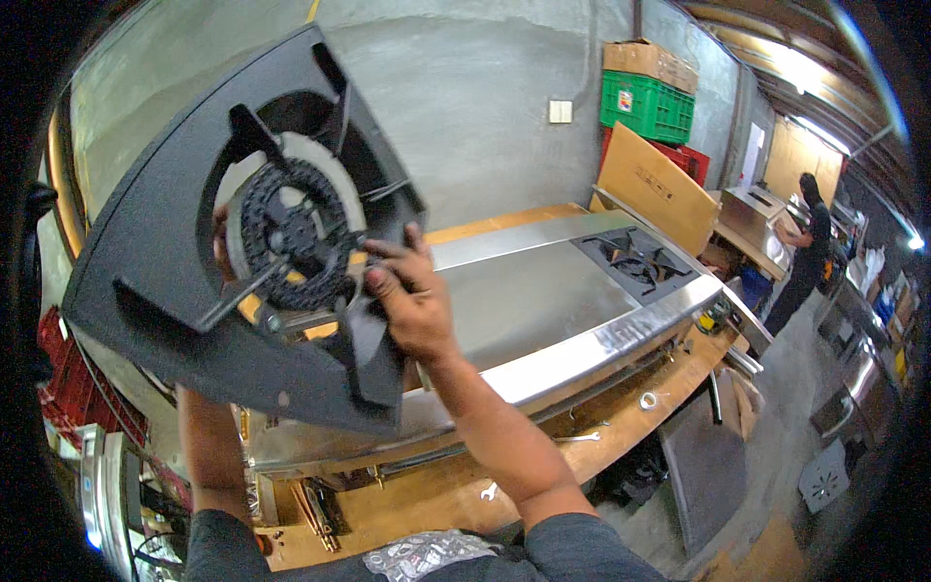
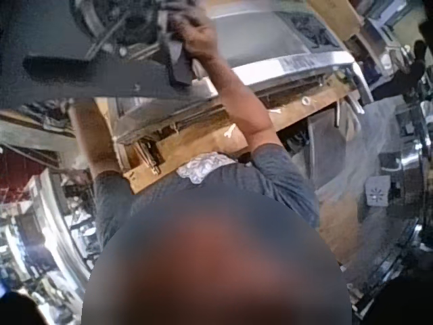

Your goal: The person assembles a gas stove burner on a stainless steel cooktop. They place the burner head, insert a copper gas line, tighten fittings with a wrench, and use a rubber mallet to seat the burner grate.

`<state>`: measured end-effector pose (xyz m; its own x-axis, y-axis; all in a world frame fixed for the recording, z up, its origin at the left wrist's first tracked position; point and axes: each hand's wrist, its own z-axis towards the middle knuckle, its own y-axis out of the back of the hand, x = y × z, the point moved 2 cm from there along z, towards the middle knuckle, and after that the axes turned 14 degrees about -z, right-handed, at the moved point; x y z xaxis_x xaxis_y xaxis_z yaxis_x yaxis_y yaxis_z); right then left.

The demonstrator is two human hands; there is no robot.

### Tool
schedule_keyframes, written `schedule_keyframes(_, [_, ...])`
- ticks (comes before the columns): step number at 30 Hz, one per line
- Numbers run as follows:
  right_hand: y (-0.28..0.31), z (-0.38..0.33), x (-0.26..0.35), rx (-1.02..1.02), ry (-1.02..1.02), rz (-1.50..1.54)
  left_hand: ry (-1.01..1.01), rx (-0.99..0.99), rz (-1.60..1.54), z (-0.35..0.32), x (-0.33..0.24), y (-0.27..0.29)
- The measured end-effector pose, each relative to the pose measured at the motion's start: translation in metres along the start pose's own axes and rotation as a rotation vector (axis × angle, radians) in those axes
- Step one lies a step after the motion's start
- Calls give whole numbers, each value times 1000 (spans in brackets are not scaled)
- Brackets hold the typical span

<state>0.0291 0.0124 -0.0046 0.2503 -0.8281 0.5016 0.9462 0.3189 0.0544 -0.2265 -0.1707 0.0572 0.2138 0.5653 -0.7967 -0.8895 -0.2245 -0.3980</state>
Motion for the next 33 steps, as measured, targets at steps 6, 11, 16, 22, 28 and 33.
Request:
schedule_keyframes(6, [17, 32, 12, 68, 96, -452, -234, 209, 109, -25, -72, 10])
schedule_keyframes(11, [-4, 25, 9, 129, 407, -838, -15, -67, 520, -34, -14, 11])
schedule_keyframes(16, [-45, 18, -13, 356, 478, -862, -136, -391, 433, -42, 74, 86])
schedule_keyframes(22, [-61, 7, -61, 551, 339, -828, 39, -412, 268, -47, 112, 104])
schedule_keyframes(28, [-70, -8, -98, 686, 188, -766, 120, -468, 185, -52, 131, 115])
schedule_keyframes(33, [-72, -9, -110, 737, 122, -724, 175, -495, 259, -54, 131, 113])
